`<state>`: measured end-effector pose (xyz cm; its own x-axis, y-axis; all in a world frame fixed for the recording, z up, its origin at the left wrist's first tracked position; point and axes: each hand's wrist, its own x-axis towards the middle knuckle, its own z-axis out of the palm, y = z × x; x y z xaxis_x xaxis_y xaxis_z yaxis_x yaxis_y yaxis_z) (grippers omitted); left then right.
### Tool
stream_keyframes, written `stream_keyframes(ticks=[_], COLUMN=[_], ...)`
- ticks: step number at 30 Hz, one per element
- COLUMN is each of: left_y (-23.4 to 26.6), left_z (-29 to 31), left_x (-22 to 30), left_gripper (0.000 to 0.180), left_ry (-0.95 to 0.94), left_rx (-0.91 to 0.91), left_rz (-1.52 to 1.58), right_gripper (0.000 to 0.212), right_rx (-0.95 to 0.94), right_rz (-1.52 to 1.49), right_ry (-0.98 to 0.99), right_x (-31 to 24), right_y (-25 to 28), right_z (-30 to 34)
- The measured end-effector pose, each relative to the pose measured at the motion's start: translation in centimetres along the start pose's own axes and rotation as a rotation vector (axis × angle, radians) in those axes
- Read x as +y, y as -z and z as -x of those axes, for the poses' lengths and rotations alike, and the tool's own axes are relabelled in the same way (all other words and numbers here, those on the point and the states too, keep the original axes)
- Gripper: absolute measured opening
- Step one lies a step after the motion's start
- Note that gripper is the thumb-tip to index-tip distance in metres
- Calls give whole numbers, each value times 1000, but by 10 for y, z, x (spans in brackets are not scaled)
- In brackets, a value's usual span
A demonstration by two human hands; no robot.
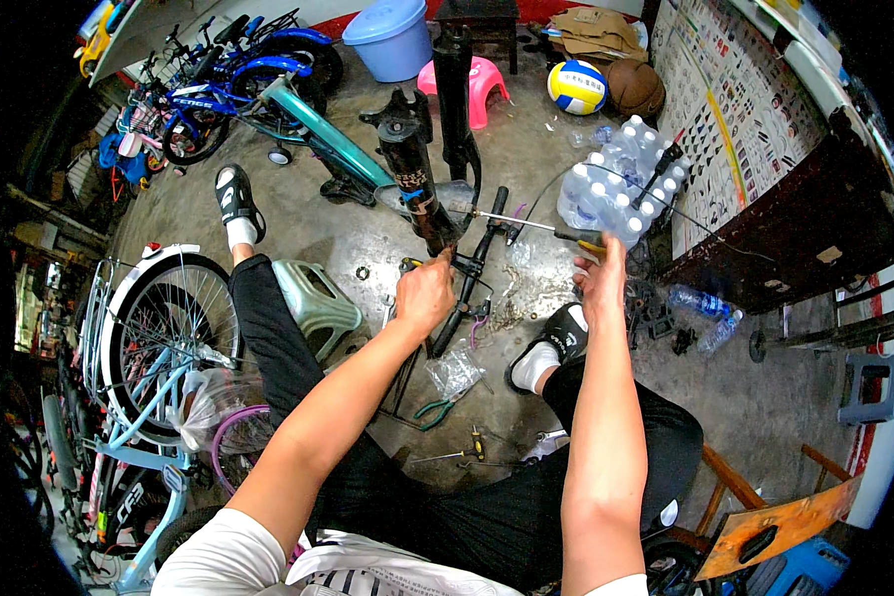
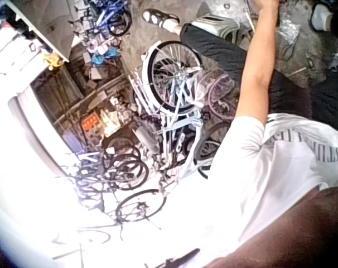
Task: The person threads a cable through a bike frame component and uses pliers to pull and secure the cable housing while seated on the floor.
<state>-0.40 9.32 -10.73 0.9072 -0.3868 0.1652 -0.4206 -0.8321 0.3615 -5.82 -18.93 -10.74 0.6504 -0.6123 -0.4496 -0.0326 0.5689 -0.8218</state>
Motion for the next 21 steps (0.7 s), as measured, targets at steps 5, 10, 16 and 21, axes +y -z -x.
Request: stream_keyframes(ticks=[5,10,16,21], left_y=[2,3,0,1], left_z=[1,4,0,2], left_x=[0,-3,0,-2], left_gripper=[34,34,32,31], left_ry=[9,5,1,23], left_rx=[-8,-10,-17,-5], left_rz=[2,-10,1,22], right_gripper=[51,49,60,44], right_rx=[-55,71,-3,-44], right_rz=[144,132,33,112], right_ry=[-24,-68,54,-59], right_x=[-15,-23,1,-8], right_y=[5,-18,0,1], right_z=[0,26,-2,6])
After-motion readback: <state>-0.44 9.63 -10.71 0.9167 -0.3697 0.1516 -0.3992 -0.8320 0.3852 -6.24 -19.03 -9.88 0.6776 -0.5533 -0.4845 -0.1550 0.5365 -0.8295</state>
